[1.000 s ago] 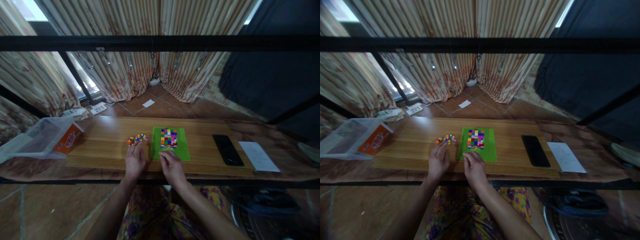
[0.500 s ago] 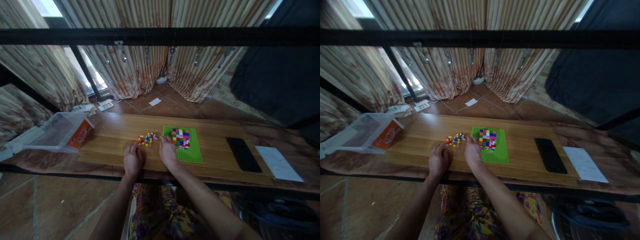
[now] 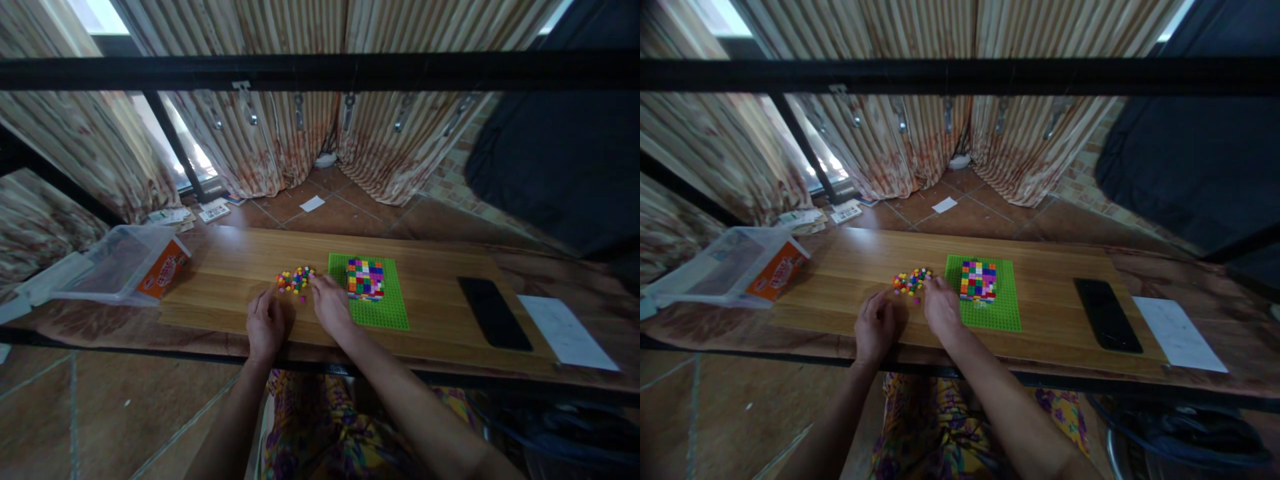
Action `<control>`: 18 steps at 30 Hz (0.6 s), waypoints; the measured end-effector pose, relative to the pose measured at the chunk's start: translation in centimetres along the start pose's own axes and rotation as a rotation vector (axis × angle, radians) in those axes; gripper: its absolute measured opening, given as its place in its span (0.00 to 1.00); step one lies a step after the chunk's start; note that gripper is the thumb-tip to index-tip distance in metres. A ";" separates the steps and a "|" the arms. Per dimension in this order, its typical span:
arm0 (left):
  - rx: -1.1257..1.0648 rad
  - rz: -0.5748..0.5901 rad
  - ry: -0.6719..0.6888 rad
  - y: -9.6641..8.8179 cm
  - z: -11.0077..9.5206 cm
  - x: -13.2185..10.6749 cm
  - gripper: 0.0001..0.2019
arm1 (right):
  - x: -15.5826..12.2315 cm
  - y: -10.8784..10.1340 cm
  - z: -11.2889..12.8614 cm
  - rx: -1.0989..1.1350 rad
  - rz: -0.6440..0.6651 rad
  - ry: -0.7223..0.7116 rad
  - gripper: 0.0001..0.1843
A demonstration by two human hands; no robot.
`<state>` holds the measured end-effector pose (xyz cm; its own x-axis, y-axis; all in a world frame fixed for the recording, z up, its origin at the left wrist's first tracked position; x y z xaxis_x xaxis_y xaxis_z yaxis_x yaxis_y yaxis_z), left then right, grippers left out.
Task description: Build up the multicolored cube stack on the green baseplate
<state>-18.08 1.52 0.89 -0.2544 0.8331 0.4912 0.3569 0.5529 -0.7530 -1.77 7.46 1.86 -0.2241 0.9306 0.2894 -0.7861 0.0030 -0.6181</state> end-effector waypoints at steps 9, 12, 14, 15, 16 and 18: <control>0.017 0.009 -0.043 -3.7 2.7 -11.5 0.05 | -8.5 -9.6 -5.5 0.543 -0.264 0.256 0.12; 0.081 -0.028 -0.132 -4.0 3.9 -12.8 0.05 | -9.0 -12.7 -8.2 0.571 -0.403 0.327 0.14; 0.094 -0.048 -0.216 -4.1 4.6 -12.8 0.06 | -8.5 -14.0 -9.0 0.540 -0.458 0.323 0.15; 0.094 -0.048 -0.244 -4.1 4.8 -12.7 0.06 | -8.2 -14.3 -9.1 0.517 -0.471 0.311 0.15; 0.091 -0.044 -0.265 -3.9 4.9 -12.8 0.06 | -7.8 -14.4 -9.1 0.488 -0.474 0.293 0.15; 0.080 -0.012 -0.322 -3.3 5.8 -13.6 0.07 | -7.0 -14.1 -8.6 0.414 -0.455 0.252 0.15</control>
<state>-21.00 -11.72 -5.82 -0.5341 0.7714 0.3460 0.2833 0.5489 -0.7864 15.85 4.09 2.24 0.2847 0.9270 0.2442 -0.9381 0.3219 -0.1281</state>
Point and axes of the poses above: each hand's wrist, its own x-axis towards the middle knuckle, its own y-axis out of the palm, z = x × y, the point moved 9 cm from there along x, towards the middle knuckle, and after that the axes turned 11 degrees about x, right-handed, at the moved point
